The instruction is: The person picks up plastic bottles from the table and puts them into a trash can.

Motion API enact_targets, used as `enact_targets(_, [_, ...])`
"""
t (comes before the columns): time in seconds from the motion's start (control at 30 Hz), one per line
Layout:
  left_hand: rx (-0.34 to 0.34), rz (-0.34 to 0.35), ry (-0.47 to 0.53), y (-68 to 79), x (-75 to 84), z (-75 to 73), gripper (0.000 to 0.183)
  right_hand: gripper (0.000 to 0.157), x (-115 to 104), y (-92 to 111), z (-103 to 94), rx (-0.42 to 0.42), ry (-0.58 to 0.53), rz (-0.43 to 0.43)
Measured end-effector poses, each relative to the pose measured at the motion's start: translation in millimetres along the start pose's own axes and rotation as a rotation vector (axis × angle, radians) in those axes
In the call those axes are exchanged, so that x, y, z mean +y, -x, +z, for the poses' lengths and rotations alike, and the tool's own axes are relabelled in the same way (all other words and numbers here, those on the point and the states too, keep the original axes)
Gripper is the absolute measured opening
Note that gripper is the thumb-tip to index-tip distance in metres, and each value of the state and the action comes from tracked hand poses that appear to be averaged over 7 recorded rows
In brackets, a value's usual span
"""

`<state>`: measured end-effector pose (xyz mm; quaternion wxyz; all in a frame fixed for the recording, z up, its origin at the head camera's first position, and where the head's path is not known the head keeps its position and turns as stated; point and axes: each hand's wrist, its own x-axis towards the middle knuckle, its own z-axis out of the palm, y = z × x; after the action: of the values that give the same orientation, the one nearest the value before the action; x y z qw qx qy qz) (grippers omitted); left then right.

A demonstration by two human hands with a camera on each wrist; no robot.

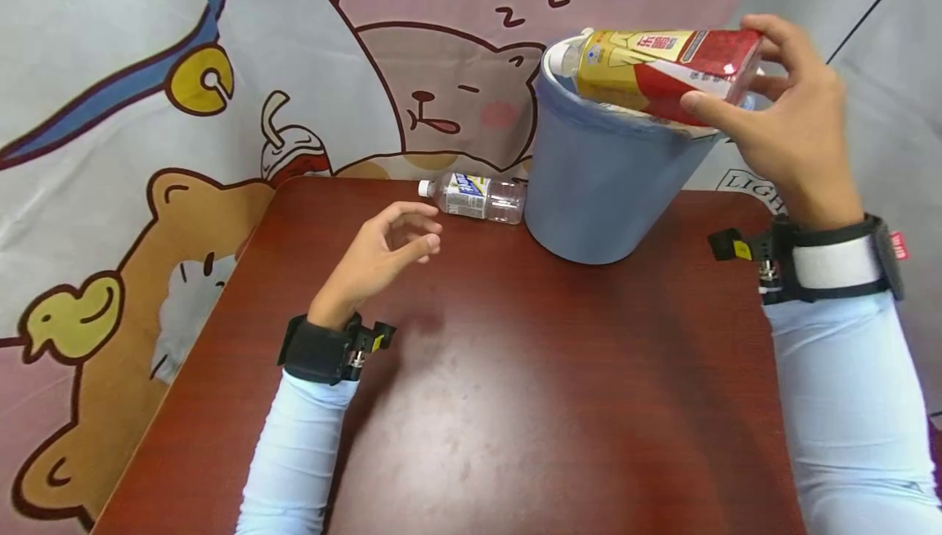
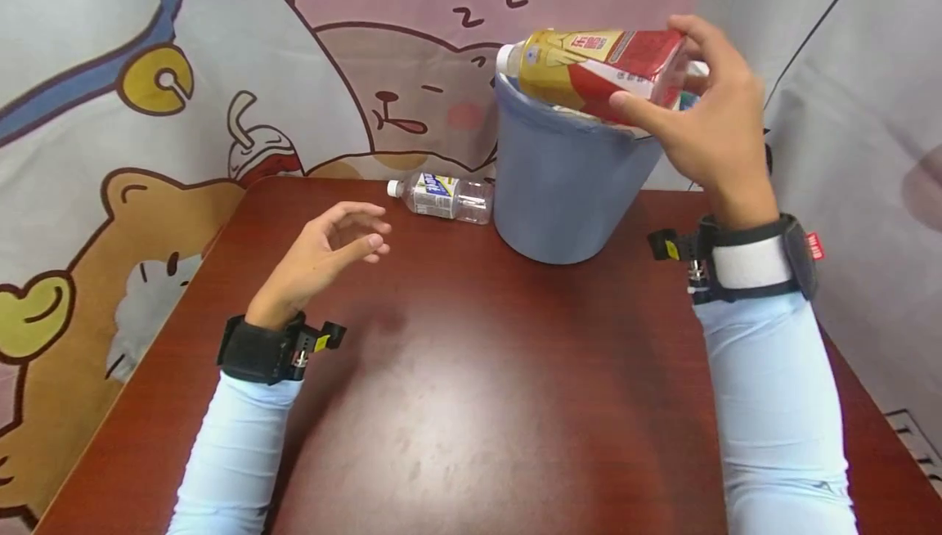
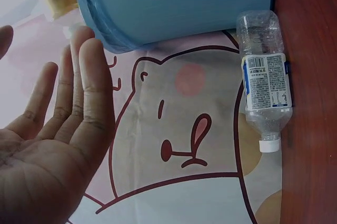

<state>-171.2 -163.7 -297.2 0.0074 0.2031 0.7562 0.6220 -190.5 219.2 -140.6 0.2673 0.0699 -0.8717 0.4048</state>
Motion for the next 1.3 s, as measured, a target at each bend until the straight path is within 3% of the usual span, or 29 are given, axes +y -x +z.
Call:
enact_targets(0.13, [-0.007, -0.007, 0.0, -1.0, 0.0, 2.0, 0.039, 0.072, -7, -22, 2.2, -0.029, 0.253, 0.0])
enact_targets(0.27, [-0.024, -0.006, 0.009, -0.8, 0.8, 3.5, 0.038, 0.077, -15, -41, 11.1, -0.091, 0.386, -0.077])
enact_targets(0.4, [-0.027, -0.008, 0.013, 0.5, 2.3, 3.0, 0.038, 0.079, -19, -53, 24.5, -0.166, 0.419, -0.125])
enact_targets(0.6, [-0.029, -0.002, 0.019, 2.0, 3.7, 1.8, 0.038, 0.082, -13, -60, 43.9, -0.292, 0.489, -0.084])
enact_targets(0.9, [-0.022, 0.007, 0.025, 2.2, 5.3, -0.1, 0.037, 0.068, 4, -61, 61.3, -0.414, 0.501, -0.106])
enact_targets(1.03, [-0.031, -0.001, 0.022, 1.7, 6.3, 0.8, 0.037, 0.059, 7, -60, 64.0, -0.445, 0.508, -0.124])
enact_targets(1.3, [-0.033, -0.016, 0.016, 2.2, 5.0, 2.1, 0.037, 0.061, 6, -59, 65.0, -0.464, 0.537, -0.132])
